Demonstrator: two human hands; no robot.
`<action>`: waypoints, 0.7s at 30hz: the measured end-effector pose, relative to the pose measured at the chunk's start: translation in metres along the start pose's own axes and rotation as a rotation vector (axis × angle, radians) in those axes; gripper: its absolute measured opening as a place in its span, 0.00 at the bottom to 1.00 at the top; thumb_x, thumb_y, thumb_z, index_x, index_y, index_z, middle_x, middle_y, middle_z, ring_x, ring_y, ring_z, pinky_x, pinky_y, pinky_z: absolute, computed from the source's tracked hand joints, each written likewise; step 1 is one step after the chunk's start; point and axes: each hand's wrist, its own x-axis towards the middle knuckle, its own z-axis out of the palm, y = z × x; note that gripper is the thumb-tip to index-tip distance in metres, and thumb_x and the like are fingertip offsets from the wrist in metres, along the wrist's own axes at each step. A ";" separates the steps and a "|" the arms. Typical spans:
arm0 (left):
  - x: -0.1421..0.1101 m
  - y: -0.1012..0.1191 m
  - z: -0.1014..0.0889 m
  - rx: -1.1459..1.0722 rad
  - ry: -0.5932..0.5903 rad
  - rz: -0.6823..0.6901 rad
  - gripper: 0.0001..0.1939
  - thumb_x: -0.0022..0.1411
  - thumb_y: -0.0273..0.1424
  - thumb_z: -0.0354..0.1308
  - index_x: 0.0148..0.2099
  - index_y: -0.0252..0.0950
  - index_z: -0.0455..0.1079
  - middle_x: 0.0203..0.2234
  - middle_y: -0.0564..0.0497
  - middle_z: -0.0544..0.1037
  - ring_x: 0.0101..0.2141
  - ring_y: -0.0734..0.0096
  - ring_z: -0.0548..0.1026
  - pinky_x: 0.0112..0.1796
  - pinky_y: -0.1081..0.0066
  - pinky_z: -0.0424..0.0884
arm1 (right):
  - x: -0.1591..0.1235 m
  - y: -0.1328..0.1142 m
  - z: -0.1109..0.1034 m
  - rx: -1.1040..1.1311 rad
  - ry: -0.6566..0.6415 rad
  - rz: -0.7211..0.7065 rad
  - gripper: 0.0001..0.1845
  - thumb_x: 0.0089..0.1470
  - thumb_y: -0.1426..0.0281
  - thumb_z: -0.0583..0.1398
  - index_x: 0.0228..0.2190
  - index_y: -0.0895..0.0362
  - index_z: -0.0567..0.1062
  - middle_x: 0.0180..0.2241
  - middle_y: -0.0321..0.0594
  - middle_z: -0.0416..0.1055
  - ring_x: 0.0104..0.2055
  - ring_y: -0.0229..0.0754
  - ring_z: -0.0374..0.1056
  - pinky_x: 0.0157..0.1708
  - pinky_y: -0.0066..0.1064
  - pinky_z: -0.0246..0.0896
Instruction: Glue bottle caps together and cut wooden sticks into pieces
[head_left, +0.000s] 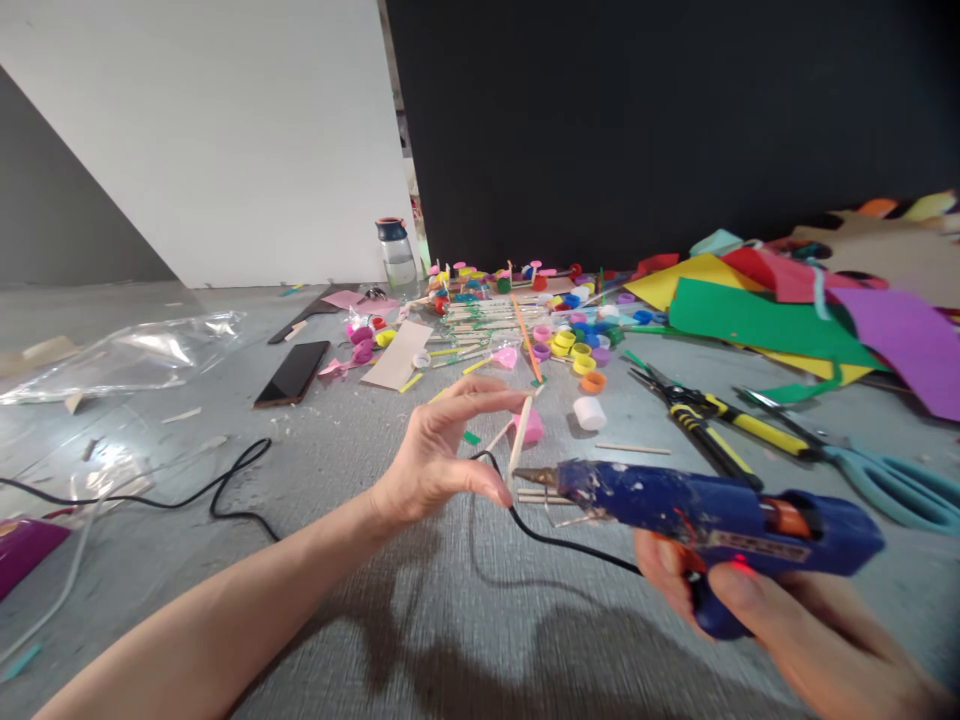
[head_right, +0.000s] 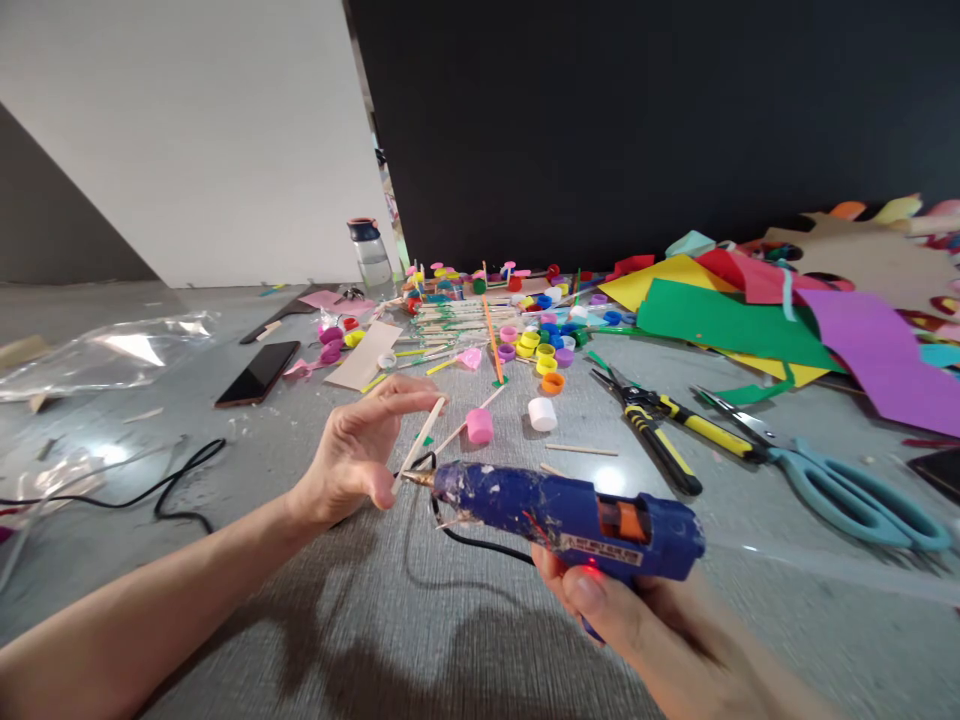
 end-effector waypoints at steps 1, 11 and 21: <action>0.000 0.000 0.000 0.001 0.002 0.000 0.39 0.37 0.57 0.72 0.51 0.47 0.80 0.45 0.47 0.79 0.47 0.54 0.72 0.55 0.53 0.62 | -0.001 0.002 -0.001 0.005 0.006 0.003 0.18 0.62 0.53 0.57 0.35 0.49 0.82 0.30 0.43 0.79 0.26 0.46 0.73 0.23 0.32 0.73; 0.000 0.001 0.001 0.004 0.005 -0.004 0.39 0.36 0.57 0.72 0.51 0.48 0.80 0.44 0.47 0.79 0.46 0.54 0.72 0.54 0.52 0.62 | -0.001 0.002 -0.002 -0.107 0.014 -0.059 0.15 0.64 0.56 0.54 0.34 0.49 0.76 0.30 0.41 0.75 0.32 0.47 0.72 0.29 0.33 0.73; -0.001 -0.002 0.001 -0.016 0.007 0.007 0.38 0.36 0.56 0.72 0.51 0.47 0.80 0.45 0.47 0.79 0.47 0.55 0.72 0.55 0.54 0.62 | 0.000 0.004 -0.005 -0.126 -0.048 -0.093 0.14 0.67 0.60 0.51 0.41 0.47 0.76 0.32 0.39 0.73 0.32 0.44 0.70 0.30 0.31 0.72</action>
